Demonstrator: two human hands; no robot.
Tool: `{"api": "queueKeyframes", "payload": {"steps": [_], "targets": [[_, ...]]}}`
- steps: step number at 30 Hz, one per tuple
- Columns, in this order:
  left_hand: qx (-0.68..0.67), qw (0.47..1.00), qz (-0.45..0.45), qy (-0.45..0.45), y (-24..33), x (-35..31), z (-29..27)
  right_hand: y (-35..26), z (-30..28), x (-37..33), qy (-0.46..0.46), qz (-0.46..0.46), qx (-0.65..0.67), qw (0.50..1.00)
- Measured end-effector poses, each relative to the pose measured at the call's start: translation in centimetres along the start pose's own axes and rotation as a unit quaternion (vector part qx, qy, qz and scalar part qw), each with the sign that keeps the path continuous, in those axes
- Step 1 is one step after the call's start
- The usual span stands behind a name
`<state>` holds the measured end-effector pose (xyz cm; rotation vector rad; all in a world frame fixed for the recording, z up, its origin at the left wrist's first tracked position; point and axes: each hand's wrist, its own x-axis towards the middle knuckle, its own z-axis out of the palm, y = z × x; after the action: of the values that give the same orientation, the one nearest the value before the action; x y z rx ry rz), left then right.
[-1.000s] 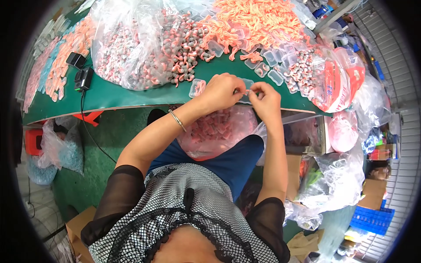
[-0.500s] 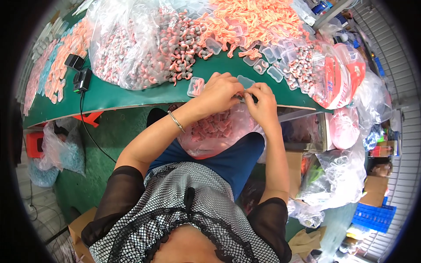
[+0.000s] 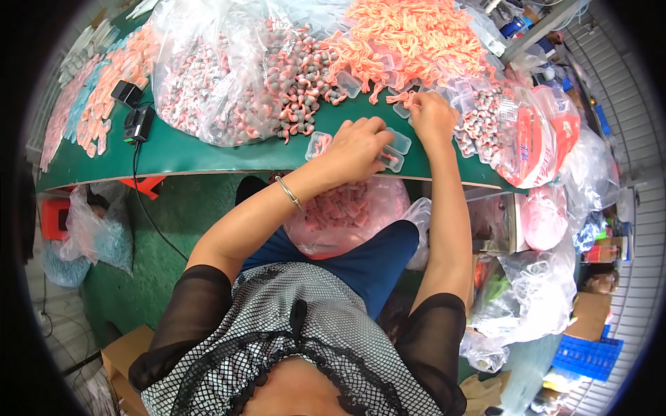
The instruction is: Packing small components into small plastic cases.
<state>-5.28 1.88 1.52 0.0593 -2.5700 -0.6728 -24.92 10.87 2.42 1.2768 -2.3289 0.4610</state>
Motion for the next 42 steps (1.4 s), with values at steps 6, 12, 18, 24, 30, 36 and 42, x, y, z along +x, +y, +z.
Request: {"api": "queueKeyframes", "payload": {"steps": [6,12,18,24,30,36,42], "targets": [[0.061,0.993,-0.034,-0.1,-0.3,0.7,-0.7,1.2,-2.1,-3.3,0.043,0.094,0.317,0.943],[0.057,0.992,-0.041,-0.106,-0.6,0.7,-0.9,-2.7,-6.4,-5.9,0.021,0.057,0.338,0.939],[0.058,0.991,-0.046,-0.112,-0.5,0.8,-0.6,-5.1,-6.7,-5.9,-0.049,-0.099,0.159,0.981],[0.038,0.991,-0.058,-0.112,-0.5,0.7,-1.0,-4.7,-6.0,-6.2,-0.109,-0.035,0.244,0.963],[0.034,0.993,-0.053,-0.102,-0.6,0.7,-1.0,-2.7,-5.5,-7.3,-0.124,-0.008,0.296,0.947],[0.036,0.994,-0.045,-0.098,-0.6,0.7,-0.8,-4.1,-5.1,-7.3,-0.096,0.002,0.294,0.951],[0.042,0.994,-0.045,-0.087,-0.7,0.6,-0.6,-5.0,-5.3,-7.6,-0.081,-0.065,0.204,0.973]]}}
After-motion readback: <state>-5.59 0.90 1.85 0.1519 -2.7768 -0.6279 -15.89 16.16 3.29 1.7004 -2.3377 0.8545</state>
